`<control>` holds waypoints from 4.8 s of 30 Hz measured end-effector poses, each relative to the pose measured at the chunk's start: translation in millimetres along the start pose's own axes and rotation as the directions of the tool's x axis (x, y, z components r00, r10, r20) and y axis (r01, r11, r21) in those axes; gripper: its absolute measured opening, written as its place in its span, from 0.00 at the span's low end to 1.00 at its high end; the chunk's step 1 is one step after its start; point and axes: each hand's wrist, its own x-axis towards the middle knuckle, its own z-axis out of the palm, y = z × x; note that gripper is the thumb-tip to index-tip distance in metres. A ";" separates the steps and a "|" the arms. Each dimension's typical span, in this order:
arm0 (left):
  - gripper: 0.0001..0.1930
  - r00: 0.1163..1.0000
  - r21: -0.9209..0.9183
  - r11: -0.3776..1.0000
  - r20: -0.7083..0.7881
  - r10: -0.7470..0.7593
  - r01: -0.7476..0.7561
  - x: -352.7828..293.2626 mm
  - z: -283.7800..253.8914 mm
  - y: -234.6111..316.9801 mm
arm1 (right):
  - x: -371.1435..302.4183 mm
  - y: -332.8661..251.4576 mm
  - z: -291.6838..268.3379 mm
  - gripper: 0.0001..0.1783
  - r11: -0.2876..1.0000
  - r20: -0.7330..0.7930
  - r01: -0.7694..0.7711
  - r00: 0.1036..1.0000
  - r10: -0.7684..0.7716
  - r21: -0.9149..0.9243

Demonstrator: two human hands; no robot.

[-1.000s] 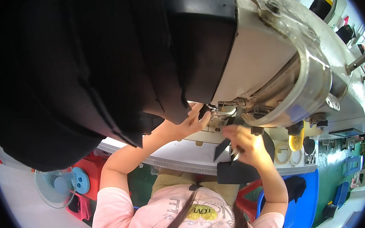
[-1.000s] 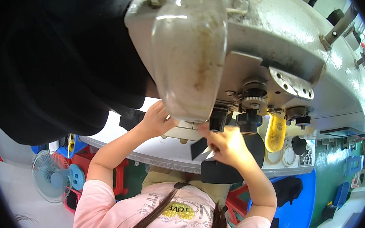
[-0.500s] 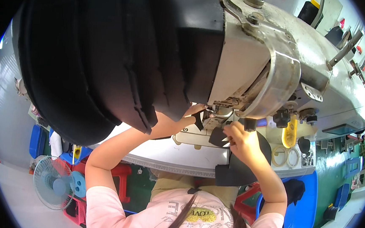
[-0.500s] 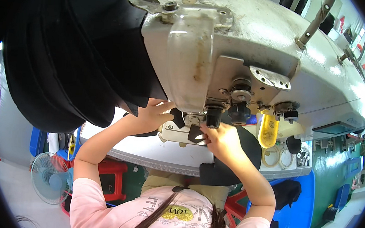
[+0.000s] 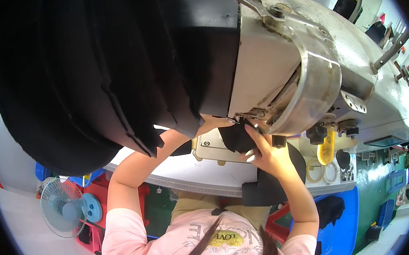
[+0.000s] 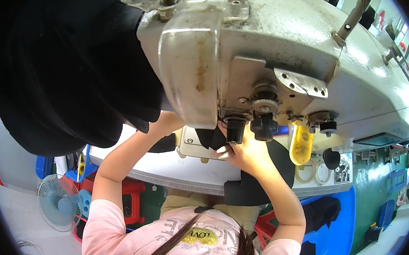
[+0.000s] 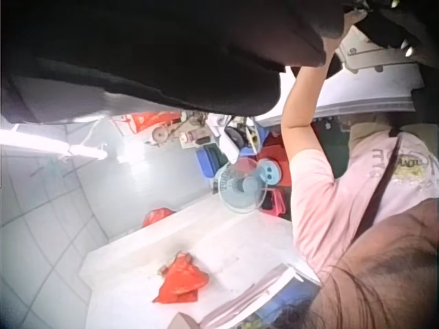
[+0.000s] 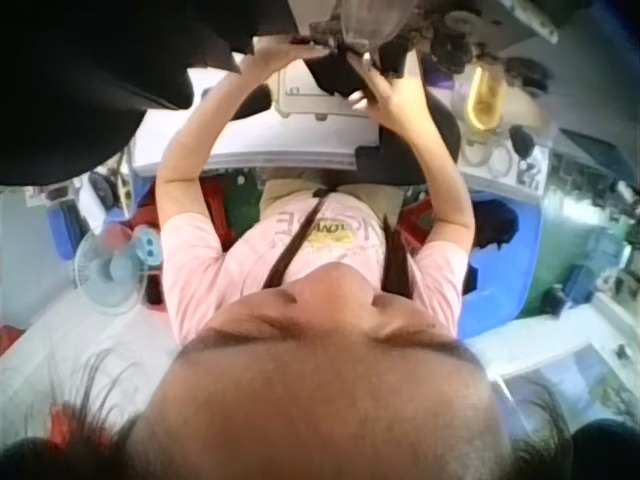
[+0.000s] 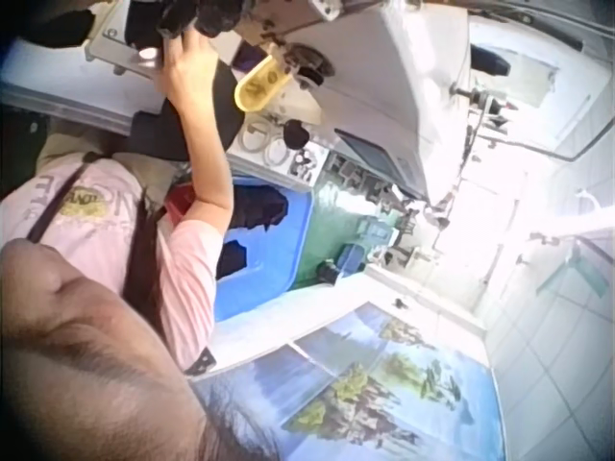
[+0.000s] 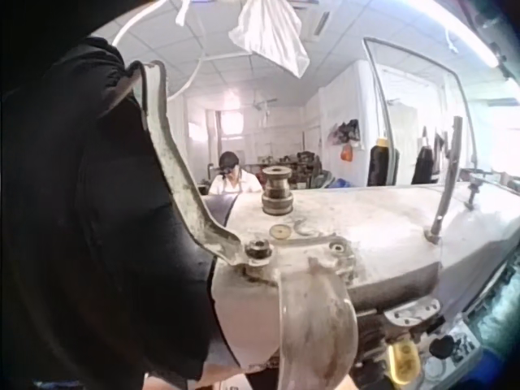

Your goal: The person sews shoe upper pieces together using a sewing machine, cuts threads with thread snips, and stacks the finished pieces on the table.

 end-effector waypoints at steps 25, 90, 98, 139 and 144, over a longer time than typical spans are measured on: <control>0.19 0.998 -0.234 0.970 0.027 -0.058 0.063 7.3 -9.9 1.6 | -19.4 3.4 12.2 0.37 0.965 -0.090 0.158 0.980 -0.180 -0.211; 0.08 0.504 0.573 0.671 -0.449 0.738 -0.471 -17.2 27.2 -3.1 | -16.4 71.7 22.4 0.15 0.973 0.094 -0.203 0.972 0.214 -0.111; 0.10 0.759 0.363 0.913 -0.537 0.368 -0.186 9.9 43.8 -113.6 | -26.7 51.1 -12.6 0.06 0.986 -0.209 -0.096 0.970 0.123 0.135; 0.15 0.509 0.157 0.972 -0.831 0.226 -0.176 -106.6 -292.4 190.7 | -63.0 94.0 35.3 0.17 0.752 0.201 -0.656 0.747 0.634 0.065; 0.17 0.064 0.750 0.504 -0.582 0.811 0.429 -131.6 -231.4 88.3 | -78.6 82.9 44.3 0.10 0.811 0.019 -0.585 0.811 0.585 -0.004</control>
